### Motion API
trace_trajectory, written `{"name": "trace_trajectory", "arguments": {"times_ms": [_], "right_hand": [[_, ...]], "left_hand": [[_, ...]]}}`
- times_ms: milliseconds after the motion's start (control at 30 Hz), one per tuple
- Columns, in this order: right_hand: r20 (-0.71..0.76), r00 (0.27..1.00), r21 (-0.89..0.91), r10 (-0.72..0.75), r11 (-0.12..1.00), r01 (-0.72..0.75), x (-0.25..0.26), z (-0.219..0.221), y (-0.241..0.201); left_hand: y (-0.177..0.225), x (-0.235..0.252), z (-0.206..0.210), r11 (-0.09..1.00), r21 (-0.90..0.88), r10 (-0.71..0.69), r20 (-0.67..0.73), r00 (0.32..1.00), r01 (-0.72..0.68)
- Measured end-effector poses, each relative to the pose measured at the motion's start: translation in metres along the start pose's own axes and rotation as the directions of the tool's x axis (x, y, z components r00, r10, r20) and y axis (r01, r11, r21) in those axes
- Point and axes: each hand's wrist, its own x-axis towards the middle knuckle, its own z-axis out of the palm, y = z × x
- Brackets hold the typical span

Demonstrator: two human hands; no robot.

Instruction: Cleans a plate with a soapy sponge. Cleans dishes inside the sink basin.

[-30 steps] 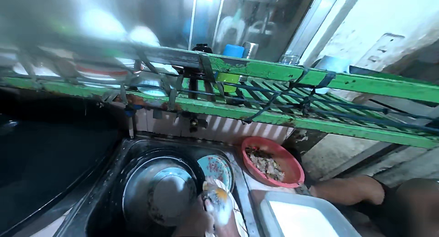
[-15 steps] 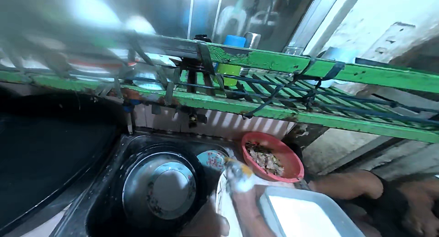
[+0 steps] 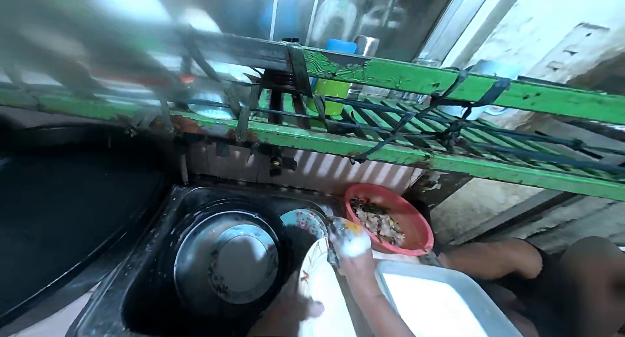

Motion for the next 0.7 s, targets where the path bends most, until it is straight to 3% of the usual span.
{"name": "trace_trajectory", "arguments": {"times_ms": [100, 233, 300, 367, 467, 567, 700], "right_hand": [[-0.014, 0.999, 0.109, -0.046, 0.993, 0.047, -0.01, 0.007, -0.004], [0.105, 0.915, 0.097, -0.39, 0.92, 0.381, -0.054, 0.021, -0.022], [0.128, 0.869, 0.146, -0.478, 0.876, 0.46, -0.068, 0.028, -0.026], [0.137, 0.922, 0.101, -0.363, 0.931, 0.351, -0.055, 0.03, -0.017], [0.089, 0.988, -0.126, -0.13, 0.982, 0.14, -0.018, 0.024, 0.002], [0.135, 0.967, -0.08, -0.215, 0.971, 0.227, -0.037, 0.025, -0.002], [0.313, 0.835, 0.148, -0.453, 0.891, 0.428, -0.09, 0.025, -0.019]], "left_hand": [[0.003, 0.007, -0.003, 0.954, -0.296, 0.019, -0.127, 0.992, -0.056], [0.002, 0.029, -0.015, 0.874, -0.464, 0.109, -0.102, 0.989, -0.144], [0.003, 0.036, -0.018, 0.861, -0.486, 0.112, -0.109, 0.988, -0.151], [0.002, 0.031, -0.019, 0.881, -0.457, 0.085, -0.109, 0.99, -0.126], [-0.006, 0.023, -0.01, 0.886, -0.456, 0.018, -0.141, 0.99, -0.081], [-0.007, 0.026, -0.007, 0.874, -0.472, 0.035, -0.182, 0.983, -0.118], [0.009, 0.042, -0.025, 0.89, -0.427, 0.008, -0.338, 0.941, -0.161]]}}
